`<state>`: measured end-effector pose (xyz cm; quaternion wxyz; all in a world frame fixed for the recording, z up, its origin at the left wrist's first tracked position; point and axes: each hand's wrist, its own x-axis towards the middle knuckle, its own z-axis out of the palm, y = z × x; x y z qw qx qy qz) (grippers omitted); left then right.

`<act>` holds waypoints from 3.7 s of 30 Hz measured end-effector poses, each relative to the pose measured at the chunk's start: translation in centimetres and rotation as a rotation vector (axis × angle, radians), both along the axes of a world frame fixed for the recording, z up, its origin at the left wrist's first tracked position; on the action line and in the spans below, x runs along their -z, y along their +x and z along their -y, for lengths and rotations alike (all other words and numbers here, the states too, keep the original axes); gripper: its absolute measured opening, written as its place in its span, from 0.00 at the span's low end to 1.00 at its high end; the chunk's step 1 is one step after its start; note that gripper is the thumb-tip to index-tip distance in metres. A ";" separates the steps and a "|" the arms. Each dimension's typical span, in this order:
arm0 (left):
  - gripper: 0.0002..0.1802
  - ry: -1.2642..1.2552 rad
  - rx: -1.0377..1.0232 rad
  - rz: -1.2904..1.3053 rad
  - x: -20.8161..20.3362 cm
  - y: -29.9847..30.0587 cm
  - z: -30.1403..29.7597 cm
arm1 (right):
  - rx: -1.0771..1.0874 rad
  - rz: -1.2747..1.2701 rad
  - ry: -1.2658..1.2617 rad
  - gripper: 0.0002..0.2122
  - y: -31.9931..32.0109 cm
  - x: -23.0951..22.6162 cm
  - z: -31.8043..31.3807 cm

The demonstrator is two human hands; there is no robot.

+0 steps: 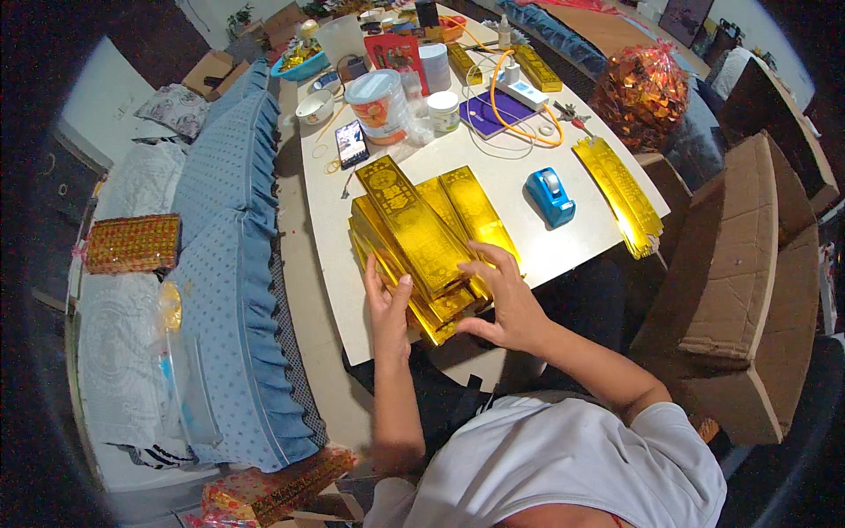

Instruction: The person removes gold foil papers from a cardboard box, aligns them on a table, and joins them together using tape from a dispenser.

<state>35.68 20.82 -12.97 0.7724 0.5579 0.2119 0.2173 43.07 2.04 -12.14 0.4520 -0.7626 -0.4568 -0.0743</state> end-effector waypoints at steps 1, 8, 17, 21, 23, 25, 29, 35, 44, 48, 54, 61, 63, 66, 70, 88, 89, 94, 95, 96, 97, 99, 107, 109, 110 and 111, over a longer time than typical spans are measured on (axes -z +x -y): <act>0.41 -0.005 -0.001 -0.004 -0.2 0.0 0.1 | 0.038 -0.029 -0.008 0.37 0.0 -0.5 -0.5; 0.39 0.001 0.023 -0.019 -0.1 0.0 -0.4 | 0.180 -0.169 -0.035 0.29 0.6 -2.3 -3.3; 0.34 0.066 -0.056 -0.072 2.3 -1.0 -2.4 | 0.329 -0.190 0.128 0.24 2.0 0.3 0.9; 0.33 0.129 -0.079 -0.050 2.5 -0.9 -2.2 | 0.344 -0.174 0.101 0.23 2.0 1.9 2.1; 0.33 0.124 -0.111 -0.074 1.9 -0.7 -2.4 | 0.379 -0.108 0.060 0.23 2.2 2.2 2.5; 0.31 0.123 -0.132 -0.052 2.3 -0.8 -2.8 | 0.338 -0.074 -0.025 0.20 1.9 2.2 2.7; 0.30 0.330 -0.154 -0.108 2.5 -1.5 -2.7 | 0.250 0.133 -0.154 0.20 0.8 1.1 2.6; 0.37 0.933 -0.246 -0.256 0.1 -2.0 0.5 | -0.024 0.123 -0.198 0.19 -1.4 -1.0 0.0; 0.25 0.964 -0.116 -0.280 -0.5 -1.9 1.3 | 0.166 -0.174 0.018 0.16 -0.3 0.3 0.3; 0.23 0.808 -0.105 -0.249 -0.4 -1.9 1.4 | 0.146 -0.231 0.024 0.14 -0.5 -0.2 0.3; 0.24 0.612 -0.105 -0.163 0.7 -2.1 0.5 | 0.157 -0.361 0.143 0.13 -0.8 -0.1 0.2; 0.47 0.850 -0.153 -0.222 -1.0 -2.2 1.4 | 0.054 -0.548 0.171 0.14 -1.7 0.2 -0.7; 0.48 0.948 -0.151 -0.244 -1.8 -1.7 2.1 | 0.049 -0.431 0.149 0.14 -1.7 1.6 -0.7; 0.47 0.968 -0.187 -0.269 -1.3 -1.7 1.8 | 0.029 -0.428 0.147 0.15 -1.8 1.9 -0.8; 0.41 0.741 -0.244 -0.166 -0.6 -2.2 0.3 | 0.028 -0.523 0.175 0.15 -2.2 2.4 -1.3; 0.36 0.631 -0.401 0.061 -1.7 -6.8 -2.1 | 0.330 -0.100 -0.247 0.24 0.1 -0.1 1.1; 0.36 0.631 -0.384 0.076 -1.6 -6.6 -1.8 | 0.309 -0.090 -0.234 0.23 -0.1 0.1 1.1; 0.38 0.752 -0.306 0.045 -2.2 -5.1 1.0 | 0.312 -0.016 -0.098 0.21 0.0 0.1 1.8; 0.39 0.793 -0.290 0.023 -2.6 -4.9 1.8 | 0.325 0.013 -0.065 0.22 0.1 -0.3 1.9; 0.40 0.867 -0.277 0.006 -3.0 -4.6 2.7 | 0.266 -0.064 -0.029 0.24 0.0 -0.7 2.0; 0.43 0.828 -0.250 0.020 -2.7 -4.1 3.4 | 0.187 -0.235 0.000 0.25 -0.2 -1.2 2.0; 0.44 0.895 -0.191 0.018 -3.2 -3.3 5.0 | 0.021 -0.577 0.064 0.27 -0.8 -2.5 1.1; 0.47 1.066 -0.060 0.014 -3.8 -1.8 8.1 | -0.017 -0.737 0.219 0.29 -0.9 -2.5 0.6; 0.47 0.934 -0.023 0.072 -3.4 -1.7 8.2 | -0.016 -0.827 0.259 0.29 -0.4 -1.3 0.9; 0.45 0.847 -0.015 0.090 -3.3 -1.7 8.3 | -0.020 -0.810 0.310 0.27 -0.3 -0.7 0.8; 0.44 0.761 -0.008 0.106 -3.3 -1.7 8.3 | -0.001 -0.838 0.308 0.27 -0.1 -0.4 1.1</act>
